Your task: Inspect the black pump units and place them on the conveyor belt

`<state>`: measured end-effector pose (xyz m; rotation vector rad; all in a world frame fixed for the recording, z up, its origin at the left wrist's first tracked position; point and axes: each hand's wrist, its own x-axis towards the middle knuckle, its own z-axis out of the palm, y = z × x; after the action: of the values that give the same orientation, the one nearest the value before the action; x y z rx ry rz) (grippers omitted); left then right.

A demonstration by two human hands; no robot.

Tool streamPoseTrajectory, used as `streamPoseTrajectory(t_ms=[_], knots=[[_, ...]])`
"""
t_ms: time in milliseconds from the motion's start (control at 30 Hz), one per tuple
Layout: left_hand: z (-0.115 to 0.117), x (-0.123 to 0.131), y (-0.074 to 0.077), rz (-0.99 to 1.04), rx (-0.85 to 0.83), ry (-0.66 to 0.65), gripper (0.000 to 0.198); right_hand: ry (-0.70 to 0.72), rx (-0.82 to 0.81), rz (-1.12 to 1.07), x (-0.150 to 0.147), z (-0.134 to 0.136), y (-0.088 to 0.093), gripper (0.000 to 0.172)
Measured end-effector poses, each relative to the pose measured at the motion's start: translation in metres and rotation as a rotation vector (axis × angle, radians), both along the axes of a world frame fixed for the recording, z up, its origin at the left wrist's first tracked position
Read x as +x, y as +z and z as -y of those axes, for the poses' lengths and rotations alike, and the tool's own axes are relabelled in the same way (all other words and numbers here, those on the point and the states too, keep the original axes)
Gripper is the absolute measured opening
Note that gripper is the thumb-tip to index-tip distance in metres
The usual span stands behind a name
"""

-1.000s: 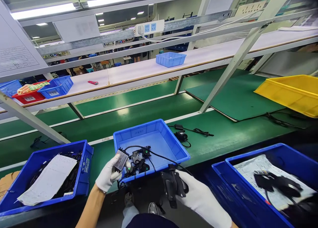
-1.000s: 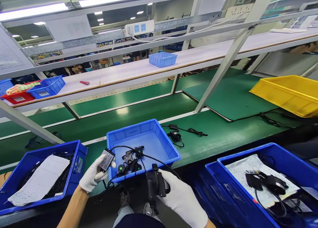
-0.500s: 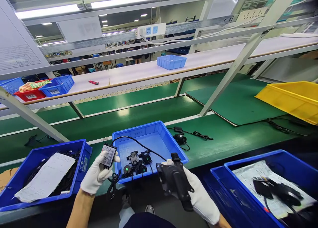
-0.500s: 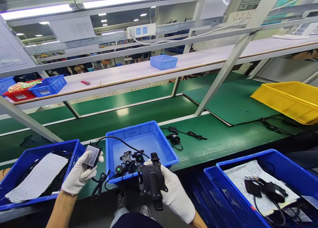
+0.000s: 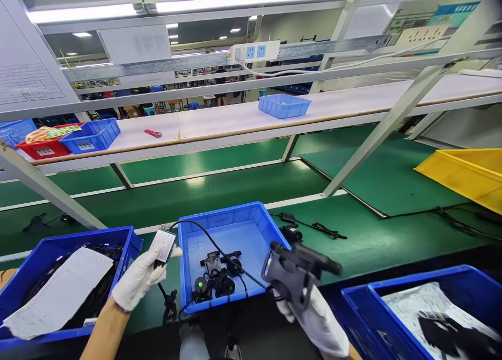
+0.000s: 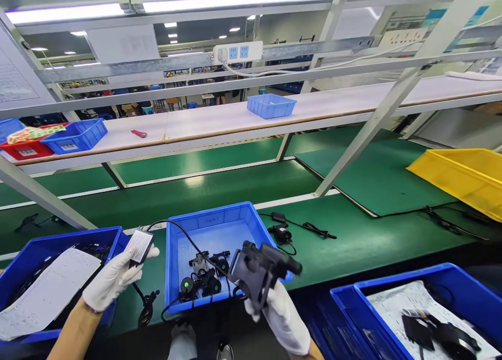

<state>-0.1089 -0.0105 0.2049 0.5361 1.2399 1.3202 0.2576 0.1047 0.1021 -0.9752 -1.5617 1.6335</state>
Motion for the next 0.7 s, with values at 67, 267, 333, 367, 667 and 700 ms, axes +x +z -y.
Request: streamPoseTrajectory(t_ms=[67, 267, 333, 367, 667, 700], knots=[[-0.021, -0.03, -0.009, -0.022, -0.023, -0.008, 0.039, -0.037, -0.081, -0.016, -0.019, -0.016, 0.002, 0.077], [-0.119, -0.155, -0.039, -0.024, -0.162, -0.315, 0.091, -0.036, 0.071, 0.179, -0.098, -0.12, 0.005, 0.04], [-0.163, -0.204, -0.051, -0.076, -0.201, -0.332, 0.096, -0.042, 0.215, 0.351, -0.146, -0.175, 0.002, 0.042], [-0.186, -0.229, -0.059, -0.111, -0.216, -0.322, 0.094, -0.052, 0.275, 0.469, -0.173, -0.205, 0.0, 0.045], [-0.354, -0.344, -0.2, -0.631, -0.424, -0.094, 0.033, -0.151, 0.29, 0.946, -0.41, -0.373, -0.104, 0.037], [-0.357, -0.343, -0.219, -0.679, -0.465, -0.084, 0.034, -0.151, 0.255, 0.966, -0.428, -0.373, -0.122, 0.034]])
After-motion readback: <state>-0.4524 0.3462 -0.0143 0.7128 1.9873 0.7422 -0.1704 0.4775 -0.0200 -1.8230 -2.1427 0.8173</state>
